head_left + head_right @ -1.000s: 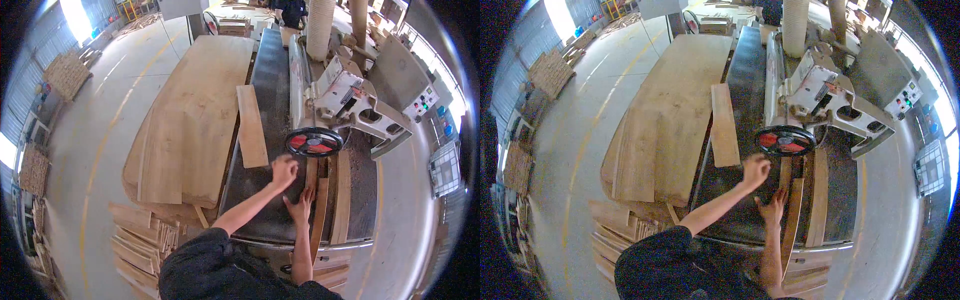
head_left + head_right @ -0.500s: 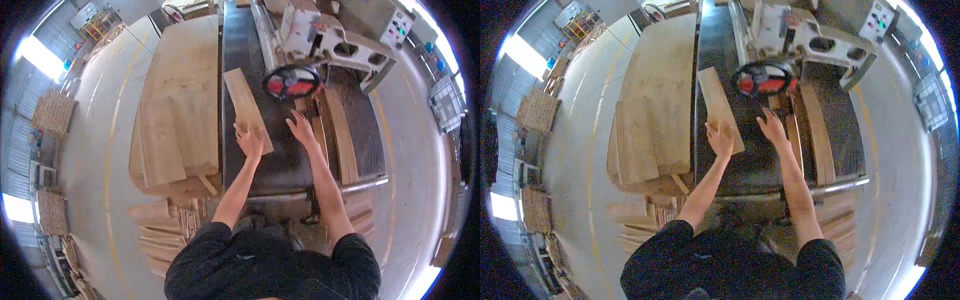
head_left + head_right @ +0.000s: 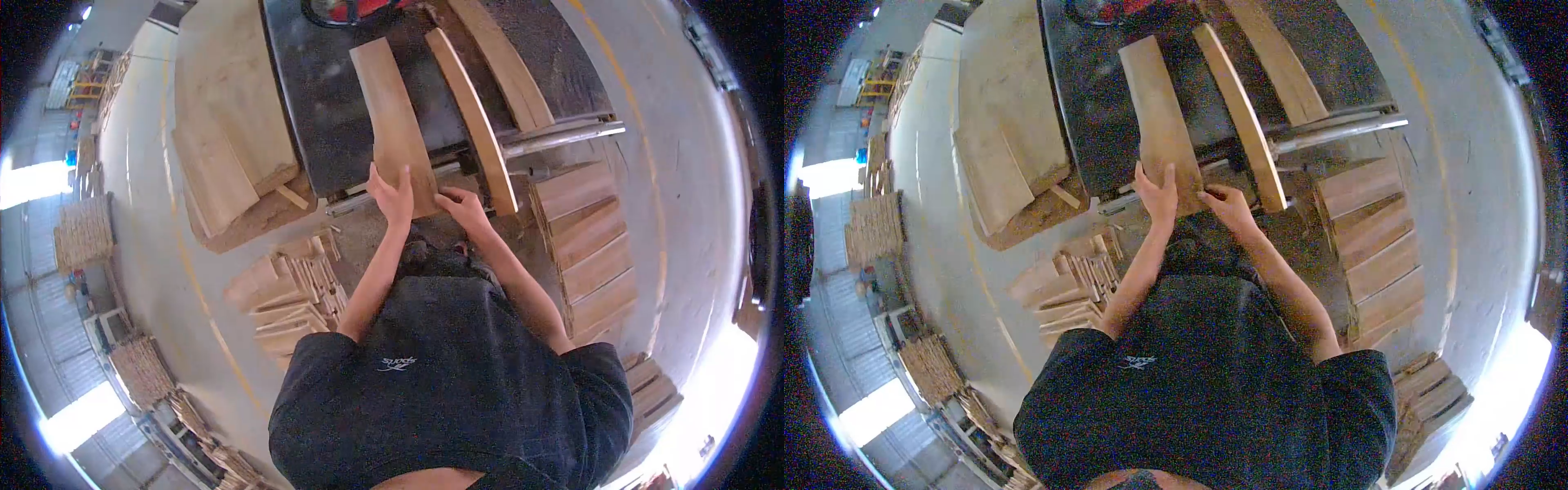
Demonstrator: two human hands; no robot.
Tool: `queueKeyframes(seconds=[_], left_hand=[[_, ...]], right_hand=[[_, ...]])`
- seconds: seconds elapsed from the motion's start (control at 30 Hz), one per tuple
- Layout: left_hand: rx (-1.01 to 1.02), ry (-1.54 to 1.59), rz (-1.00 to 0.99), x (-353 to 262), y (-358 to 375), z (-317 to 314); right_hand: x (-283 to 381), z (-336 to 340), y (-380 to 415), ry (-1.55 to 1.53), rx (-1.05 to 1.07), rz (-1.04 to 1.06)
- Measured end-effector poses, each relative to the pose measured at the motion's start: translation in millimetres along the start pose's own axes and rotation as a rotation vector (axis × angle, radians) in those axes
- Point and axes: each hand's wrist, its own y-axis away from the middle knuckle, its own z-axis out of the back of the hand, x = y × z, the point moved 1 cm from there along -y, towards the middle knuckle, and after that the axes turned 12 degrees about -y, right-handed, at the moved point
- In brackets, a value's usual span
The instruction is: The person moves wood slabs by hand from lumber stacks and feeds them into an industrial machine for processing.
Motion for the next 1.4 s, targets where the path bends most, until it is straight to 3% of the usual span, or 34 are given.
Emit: queueKeyframes(seconds=[0.03,0.07,0.1,0.13,0.17,0.2,0.27,0.3,0.37,0.4,0.47,0.5,0.53,0.6,0.67,0.73,0.77,0.8,0.87,0.9,0.97,1.0,1.07,1.23,1.3,1.4], left_hand=[[0.005,-0.003,-0.015,1.9,2.4,-1.4],[0.257,0.442,0.291,7.0,3.3,-3.1],[0.498,0.972,0.189,27.3,10.9,-14.8],[0.875,1.691,0.321,47.6,20.0,-26.1],[1.269,1.964,0.508,68.9,30.0,-36.5],[1.318,2.122,0.557,43.8,37.0,-21.8],[1.264,2.139,0.645,31.2,44.8,-13.7],[1.191,2.106,0.612,31.2,46.7,-12.5],[0.994,1.730,0.551,37.0,46.6,-4.0],[0.796,1.446,0.530,22.9,41.6,10.1],[0.414,0.839,0.562,-23.8,29.3,47.7],[0.232,0.693,0.481,-22.9,25.0,50.6],[0.224,0.703,0.477,-21.2,24.2,53.6],[0.048,0.115,0.047,-35.1,27.0,77.3],[0.129,0.249,0.027,-58.4,29.8,88.7],[0.297,0.217,-0.082,-81.1,26.8,96.5],[0.237,0.038,-0.360,-66.7,17.4,77.7],[0.234,0.041,-0.354,-60.2,14.5,67.9],[0.134,-0.503,-0.574,-52.9,5.7,47.5],[0.285,-0.484,-0.531,-32.0,-2.3,23.3],[0.250,-0.405,-0.496,-25.8,-6.4,3.5],[0.217,-0.328,-0.470,-22.8,-9.5,-7.8],[0.188,-0.274,-0.472,-25.3,-17.5,-22.2],[0.134,-0.364,-0.360,-45.0,-37.4,-37.4],[0.130,-0.339,-0.366,-50.1,-47.9,-41.8],[0.130,-0.327,-0.385,-52.3,-68.3,-47.0]], right_hand=[[17.7,6.4,12.7,-0.013,-0.009,0.004],[40.5,12.6,28.8,-0.372,0.065,-0.096],[59.6,13.1,44.4,-0.559,0.107,-0.142],[78.6,13.6,60.2,-0.743,0.142,-0.198],[98.3,7.3,72.8,-0.747,0.151,-0.090],[107.7,4.0,79.6,-0.744,0.164,0.019],[91.5,1.9,77.1,-0.572,0.171,0.084],[82.2,-0.4,74.6,-0.561,0.222,0.100],[62.8,-3.7,73.3,-0.517,0.282,0.074],[54.6,-5.9,74.8,-0.517,0.285,0.082],[43.1,-4.7,77.6,-0.114,0.143,0.303],[40.8,-3.9,77.6,-0.106,0.147,0.312],[37.5,-4.1,76.5,-0.015,0.145,0.216],[30.2,-6.2,71.9,0.162,0.136,0.021],[31.0,-5.9,65.2,0.278,0.202,0.085],[38.3,-3.5,59.8,-0.221,0.336,-0.224],[14.8,-4.8,51.6,-0.356,0.240,-0.083],[-1.2,-1.4,44.7,-0.349,0.243,-0.085],[-23.4,11.8,20.1,-0.495,0.155,-0.228],[-44.4,17.5,-2.7,-0.488,0.159,-0.223],[-80.7,25.6,-39.8,-0.045,-0.023,0.064],[-74.0,21.2,-39.6,-0.043,-0.022,0.067],[-65.9,14.0,-41.6,-0.161,-0.178,0.296],[-69.8,13.5,-64.3,0.100,-0.325,0.233],[-45.6,8.1,-64.6,0.355,-0.410,0.419],[-23.6,5.7,-75.1,0.246,-0.339,0.273]])
